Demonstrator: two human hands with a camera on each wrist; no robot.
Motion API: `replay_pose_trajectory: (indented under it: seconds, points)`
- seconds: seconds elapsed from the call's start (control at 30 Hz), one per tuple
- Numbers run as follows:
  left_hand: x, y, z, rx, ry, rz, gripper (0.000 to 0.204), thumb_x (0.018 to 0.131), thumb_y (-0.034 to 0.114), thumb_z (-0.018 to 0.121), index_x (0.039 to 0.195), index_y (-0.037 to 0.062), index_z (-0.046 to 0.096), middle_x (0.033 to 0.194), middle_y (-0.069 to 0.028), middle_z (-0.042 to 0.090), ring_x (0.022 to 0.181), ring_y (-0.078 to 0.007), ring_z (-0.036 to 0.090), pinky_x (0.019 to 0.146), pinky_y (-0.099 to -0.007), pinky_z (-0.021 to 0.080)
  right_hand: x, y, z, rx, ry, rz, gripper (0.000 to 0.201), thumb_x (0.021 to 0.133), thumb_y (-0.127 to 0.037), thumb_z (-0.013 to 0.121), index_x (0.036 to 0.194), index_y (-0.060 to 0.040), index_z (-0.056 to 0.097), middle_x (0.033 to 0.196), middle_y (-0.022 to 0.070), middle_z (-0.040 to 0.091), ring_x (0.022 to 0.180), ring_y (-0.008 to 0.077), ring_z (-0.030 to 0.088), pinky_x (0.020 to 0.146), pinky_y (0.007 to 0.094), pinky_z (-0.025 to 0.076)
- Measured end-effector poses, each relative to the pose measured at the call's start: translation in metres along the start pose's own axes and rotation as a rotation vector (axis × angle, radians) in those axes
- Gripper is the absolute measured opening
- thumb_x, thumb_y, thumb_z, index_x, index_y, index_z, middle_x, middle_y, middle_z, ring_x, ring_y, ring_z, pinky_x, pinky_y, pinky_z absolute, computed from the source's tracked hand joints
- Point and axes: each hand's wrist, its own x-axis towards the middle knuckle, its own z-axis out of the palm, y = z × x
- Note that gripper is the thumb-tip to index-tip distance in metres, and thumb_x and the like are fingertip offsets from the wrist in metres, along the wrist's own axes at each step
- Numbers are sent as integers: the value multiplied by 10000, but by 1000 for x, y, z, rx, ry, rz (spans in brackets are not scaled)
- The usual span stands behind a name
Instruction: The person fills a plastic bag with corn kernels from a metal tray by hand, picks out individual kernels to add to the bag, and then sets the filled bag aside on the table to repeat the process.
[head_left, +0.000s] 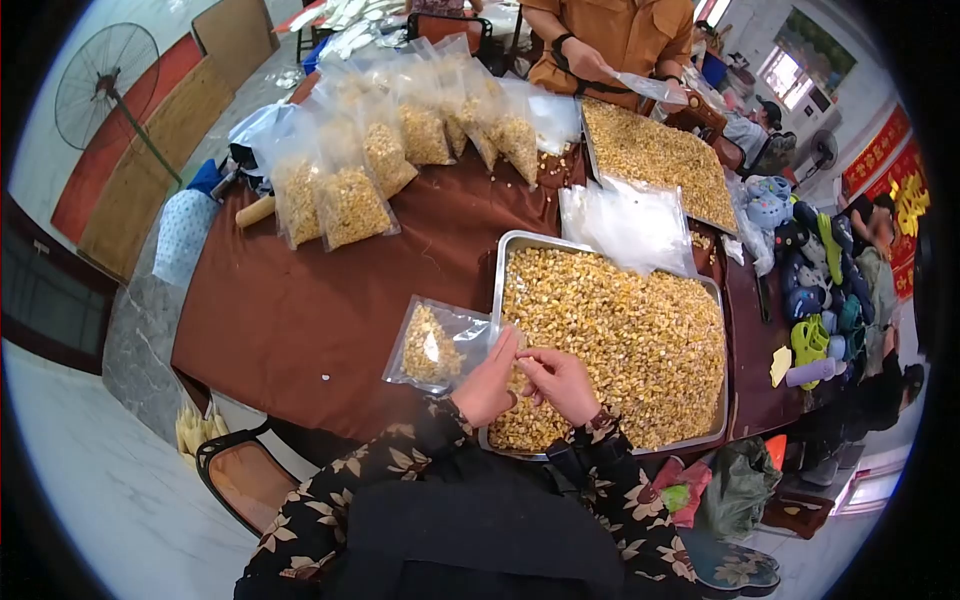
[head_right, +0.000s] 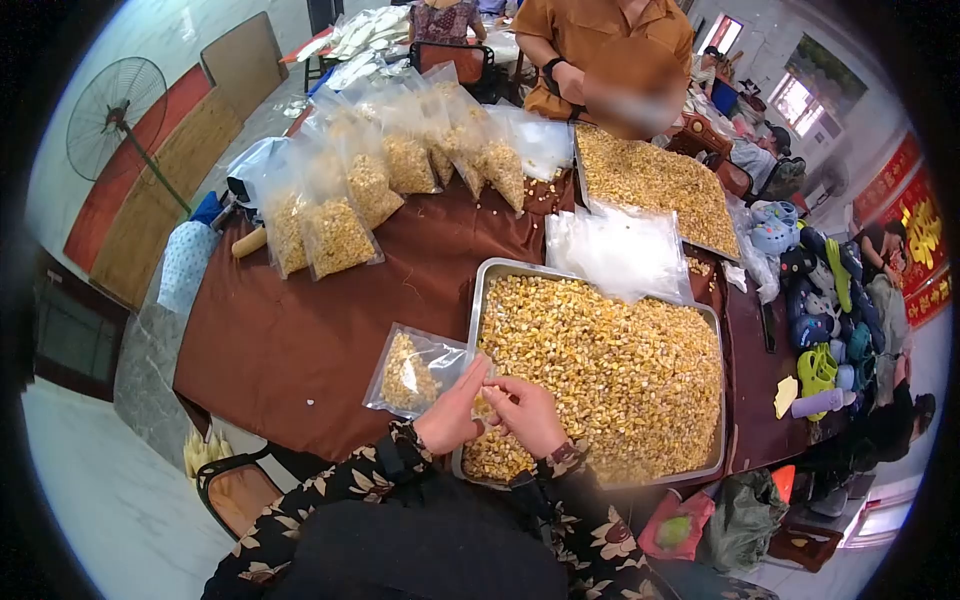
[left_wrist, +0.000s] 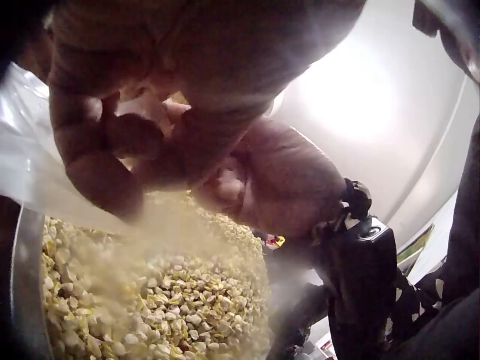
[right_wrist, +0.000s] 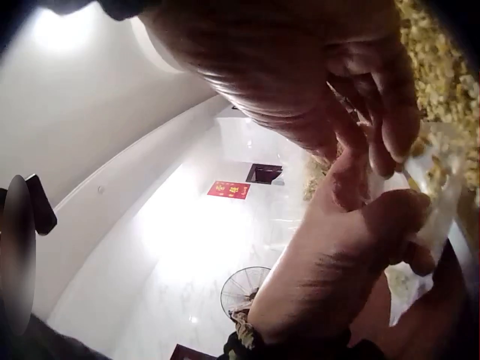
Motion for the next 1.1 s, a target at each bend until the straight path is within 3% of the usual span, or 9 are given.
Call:
replay_pose_trajectory:
  seconds: [0.23,0.3,0.33,0.43,0.6,0.77,0.9,1.0,1.1]
  points:
    - [2,1,-2,-38,-37,-26,900,683,24,600,1428,-38,98,1483,-263,130,1360,-376,208,1079,-357,279,10,43,-32,-157,138,24,246,860,-198,621,1040,-31,638,718,43,601,627,138,607,556,285,500]
    - [2,2,-3,-43,-47,-29,879,693,36,592,1423,-46,109,1480,-271,131,1368,-374,189,1089,-353,259,4,58,-35,-890,108,-276,310,804,-241,655,1058,-66,628,913,100,609,805,255,629,696,386,512]
    - [2,1,-4,-43,-48,-30,879,693,36,592,1423,-46,109,1480,-271,131,1368,-374,189,1089,-353,259,-3,57,-32,-963,38,-160,394,760,-283,672,1103,-103,600,1065,126,547,934,347,582,788,445,482]
    - [1,1,-3,-63,-46,-13,866,697,29,587,1419,-51,117,1477,-277,131,1368,-374,188,1092,-353,256,-21,43,-16,-1113,-125,-34,471,763,-308,691,1168,-105,561,1090,129,522,916,316,590,778,401,497]
    - [2,-10,5,114,55,134,858,697,-22,583,1425,-20,128,1473,-268,135,1282,-417,317,967,-380,395,-29,57,3,-1046,-112,25,324,767,-222,665,1041,-87,559,986,176,497,857,377,588,734,461,488]
    - [1,-4,2,89,6,80,854,702,-11,584,1425,-20,129,1472,-269,140,1298,-417,292,989,-378,378,-13,102,-12,-856,30,-158,249,761,-172,647,979,-59,605,849,161,571,833,350,588,712,420,486]
    - [0,-2,2,72,8,71,846,705,-5,578,1425,-16,135,1473,-261,150,1269,-425,330,960,-384,399,-11,78,-24,-590,66,-159,253,772,-143,656,997,-30,626,782,123,629,712,214,611,636,303,485]
    - [-1,-2,3,78,8,61,841,705,1,577,1424,-16,140,1471,-263,155,1255,-429,347,946,-386,407,-11,41,-22,-68,25,110,213,847,-150,641,996,-2,609,727,4,597,555,45,537,472,201,428]
    - [0,-4,4,86,3,54,843,702,4,582,1422,-17,145,1466,-270,160,1253,-429,351,948,-386,409,-3,31,-11,-33,23,40,206,857,-139,630,1006,0,600,743,10,601,572,55,546,483,208,436]
